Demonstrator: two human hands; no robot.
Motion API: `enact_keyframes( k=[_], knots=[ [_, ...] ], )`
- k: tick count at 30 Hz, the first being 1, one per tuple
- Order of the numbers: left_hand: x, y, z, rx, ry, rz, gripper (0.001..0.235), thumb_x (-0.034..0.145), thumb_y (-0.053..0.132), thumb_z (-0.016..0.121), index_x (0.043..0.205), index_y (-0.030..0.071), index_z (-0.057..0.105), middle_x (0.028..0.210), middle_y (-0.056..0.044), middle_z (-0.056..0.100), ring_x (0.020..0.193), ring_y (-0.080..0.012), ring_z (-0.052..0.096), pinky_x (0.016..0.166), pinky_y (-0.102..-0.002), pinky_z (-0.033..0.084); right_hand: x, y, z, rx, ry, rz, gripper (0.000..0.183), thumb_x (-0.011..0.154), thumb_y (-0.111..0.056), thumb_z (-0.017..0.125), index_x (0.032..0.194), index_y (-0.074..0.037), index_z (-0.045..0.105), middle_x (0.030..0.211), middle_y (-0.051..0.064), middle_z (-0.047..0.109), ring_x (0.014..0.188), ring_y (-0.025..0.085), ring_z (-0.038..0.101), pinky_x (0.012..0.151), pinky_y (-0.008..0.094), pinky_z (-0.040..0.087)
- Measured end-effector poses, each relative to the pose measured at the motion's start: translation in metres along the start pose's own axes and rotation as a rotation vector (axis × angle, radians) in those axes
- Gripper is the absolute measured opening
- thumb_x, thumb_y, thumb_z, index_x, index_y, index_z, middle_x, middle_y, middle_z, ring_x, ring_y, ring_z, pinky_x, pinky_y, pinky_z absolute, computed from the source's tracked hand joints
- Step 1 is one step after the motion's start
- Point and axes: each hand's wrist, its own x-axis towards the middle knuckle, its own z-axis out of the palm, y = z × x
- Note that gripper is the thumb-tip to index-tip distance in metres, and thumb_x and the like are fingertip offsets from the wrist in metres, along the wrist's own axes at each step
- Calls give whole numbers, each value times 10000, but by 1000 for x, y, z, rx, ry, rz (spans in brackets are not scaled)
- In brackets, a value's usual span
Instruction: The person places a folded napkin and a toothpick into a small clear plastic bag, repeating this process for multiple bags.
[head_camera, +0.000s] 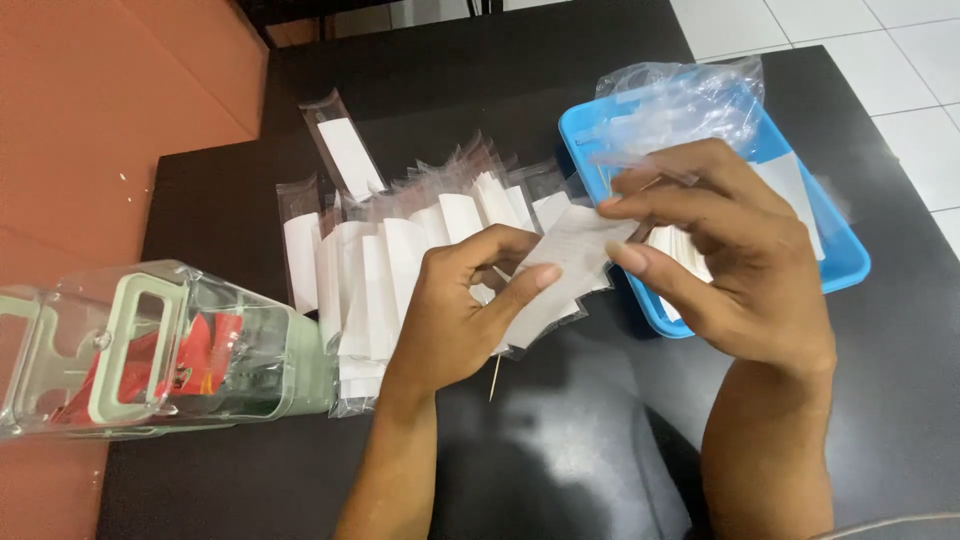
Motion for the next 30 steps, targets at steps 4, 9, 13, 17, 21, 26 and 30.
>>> enact_keyframes(
  k=[4,9,13,17,21,26,30],
  knots=[
    [1,-11,-14,67,142,-95,143,950,245,685,933,105,709,871,45,706,793,-65,619,715,-233,508,-9,27,-7,12,146,1,143,1069,51,583,1193,121,589,1222,282,543,979,390,707,911,414,585],
    [0,-21,-45,341,311,-42,196,951,256,675,990,84,761,959,10,777,870,-120,686,789,-268,514,3,133,-27,-353,139,223,122,1111,-75,720,1222,-27,736,1184,150,642,999,244,660,832,356,556],
    [-2,-16,-54,423,357,23,158,973,157,665,993,30,756,985,-36,779,922,-154,702,828,-289,505,23,217,-38,-625,-165,246,75,988,-44,762,1019,-16,825,1067,144,789,976,315,736,830,517,553],
    [-1,-13,-53,388,350,-12,187,972,176,667,1011,22,766,1008,-42,787,948,-156,715,848,-288,526,33,245,-37,-754,-301,346,147,979,-240,794,1053,-127,852,1157,135,726,1230,338,525,884,547,452],
    [0,-16,-52,420,324,10,203,975,197,665,1021,27,766,1028,-50,788,960,-166,725,851,-293,530,49,213,-30,-588,-369,344,108,936,-189,795,972,-93,828,1203,187,653,1093,341,539,822,533,479],
    [1,-19,-50,407,305,20,225,982,211,669,1039,15,764,1048,-65,783,979,-171,721,865,-293,533,60,208,-16,-821,-506,634,201,890,-335,804,1044,-215,853,1535,160,449,1372,410,363,1036,699,344],
    [1,-21,-47,419,292,20,242,972,232,673,1037,16,761,1036,-65,787,964,-179,730,854,-293,547,59,221,-15,-1003,-670,701,273,891,-434,724,1144,-377,812,1480,187,450,1370,459,352,1113,675,284]
  ],
)
